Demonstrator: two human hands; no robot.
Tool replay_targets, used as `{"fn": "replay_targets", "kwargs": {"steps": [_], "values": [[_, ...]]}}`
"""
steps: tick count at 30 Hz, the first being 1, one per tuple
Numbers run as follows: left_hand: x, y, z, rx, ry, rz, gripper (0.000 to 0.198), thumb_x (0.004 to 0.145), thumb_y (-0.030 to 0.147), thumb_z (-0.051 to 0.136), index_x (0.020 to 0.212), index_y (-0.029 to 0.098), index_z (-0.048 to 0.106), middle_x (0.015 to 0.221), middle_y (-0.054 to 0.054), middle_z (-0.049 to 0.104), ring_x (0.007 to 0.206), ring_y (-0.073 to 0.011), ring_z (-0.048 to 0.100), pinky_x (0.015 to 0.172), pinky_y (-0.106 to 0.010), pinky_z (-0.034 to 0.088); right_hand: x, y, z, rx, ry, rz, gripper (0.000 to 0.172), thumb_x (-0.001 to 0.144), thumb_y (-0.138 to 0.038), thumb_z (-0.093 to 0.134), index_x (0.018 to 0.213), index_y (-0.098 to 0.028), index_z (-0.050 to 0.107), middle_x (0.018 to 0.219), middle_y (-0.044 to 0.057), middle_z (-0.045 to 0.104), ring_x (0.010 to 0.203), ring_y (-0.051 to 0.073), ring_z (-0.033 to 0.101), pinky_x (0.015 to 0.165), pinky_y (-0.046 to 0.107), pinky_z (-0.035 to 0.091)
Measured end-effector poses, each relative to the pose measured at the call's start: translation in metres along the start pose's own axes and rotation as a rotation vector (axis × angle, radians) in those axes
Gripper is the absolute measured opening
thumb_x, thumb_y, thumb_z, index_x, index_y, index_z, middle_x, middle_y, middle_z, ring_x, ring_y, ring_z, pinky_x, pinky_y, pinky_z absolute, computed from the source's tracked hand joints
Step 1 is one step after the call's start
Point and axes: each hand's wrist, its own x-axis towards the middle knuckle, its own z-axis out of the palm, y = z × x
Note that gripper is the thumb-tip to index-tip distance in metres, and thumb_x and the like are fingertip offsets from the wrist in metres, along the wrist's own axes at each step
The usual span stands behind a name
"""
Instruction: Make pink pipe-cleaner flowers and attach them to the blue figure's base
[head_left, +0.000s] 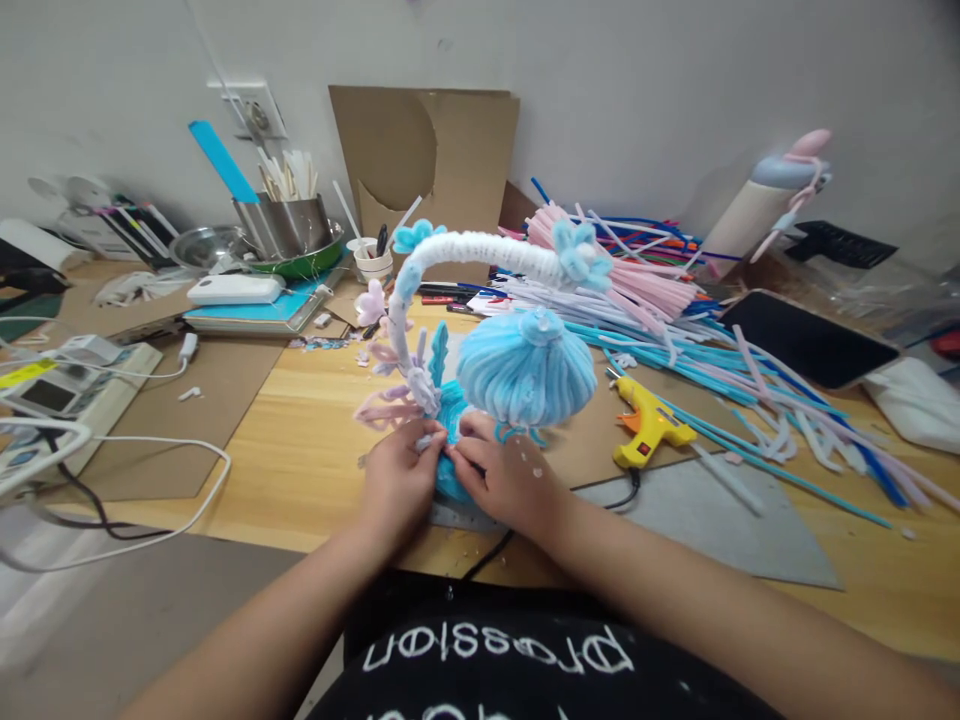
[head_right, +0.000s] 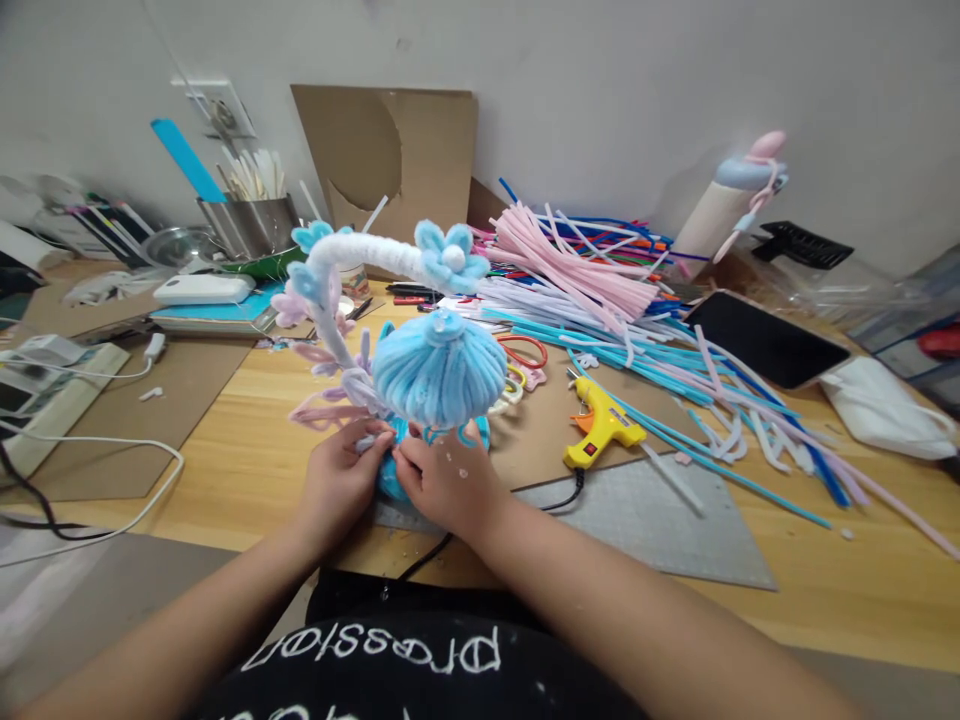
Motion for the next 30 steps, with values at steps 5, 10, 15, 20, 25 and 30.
{"fn": "replay_targets", "kwargs": {"steps": [5,10,15,20,25,30], "values": [[0.002,-0.004,0.009,-0.158,0.063,-0.121,0.023,0.080,0.037,0.056,0.084,0.016,0.064,0.079,-0.004,0.068,0.076,-0.0184,0.063,0.072,-0.027,0.047,-0.003,0.002,0.003,0.029,0.027,-0.001,0.028,0.093,-0.028,0.041,0.085,-0.018,0.067,0.097,0.009,0.064,0.086,0.019,0.057,0.076,0.032,0.038],[0.005,-0.003,-0.001,-0.098,-0.014,-0.112,0.021,0.079,0.038,0.058,0.085,0.019,0.064,0.080,-0.003,0.068,0.080,-0.0197,0.062,0.075,-0.030,0.046,0.000,0.002,-0.004,0.039,0.017,-0.054,0.026,0.092,-0.026,0.043,0.081,-0.019,0.066,0.105,0.008,0.062,0.093,0.019,0.055,0.082,0.034,0.038],[-0.008,0.001,-0.017,0.191,-0.087,-0.047,0.029,0.078,0.038,0.060,0.100,0.020,0.050,0.086,-0.003,0.063,0.078,-0.0211,0.062,0.067,-0.032,0.046,-0.003,0.004,-0.005,0.054,-0.030,-0.049,0.021,0.090,-0.026,0.045,0.089,-0.020,0.065,0.105,0.008,0.062,0.096,0.020,0.056,0.084,0.035,0.039],[-0.022,-0.013,-0.026,0.405,-0.112,0.126,0.012,0.087,0.031,0.050,0.085,0.020,0.053,0.073,-0.003,0.058,0.072,-0.0208,0.059,0.061,-0.030,0.043,-0.004,0.002,-0.002,0.080,0.007,0.046,0.029,0.085,-0.026,0.052,0.112,-0.018,0.058,0.104,0.012,0.064,0.097,0.025,0.057,0.083,0.038,0.042],[-0.027,-0.022,-0.030,0.400,-0.008,0.544,0.016,0.088,0.012,0.044,0.097,0.020,0.056,0.085,-0.005,0.061,0.077,-0.0175,0.058,0.068,-0.029,0.046,0.014,-0.012,-0.019,0.059,-0.052,-0.144,0.048,0.079,-0.020,0.059,0.126,-0.021,0.047,0.131,0.011,0.050,0.118,0.027,0.046,0.089,0.039,0.040],[-0.032,-0.016,-0.031,0.300,0.042,0.508,0.016,0.085,0.010,0.047,0.096,0.017,0.055,0.093,-0.008,0.061,0.091,-0.0200,0.057,0.082,-0.035,0.048,0.032,-0.014,-0.022,0.047,-0.218,-0.235,0.010,0.083,-0.013,0.051,0.082,-0.018,0.060,0.086,0.004,0.062,0.085,0.019,0.055,0.073,0.031,0.040]]}}
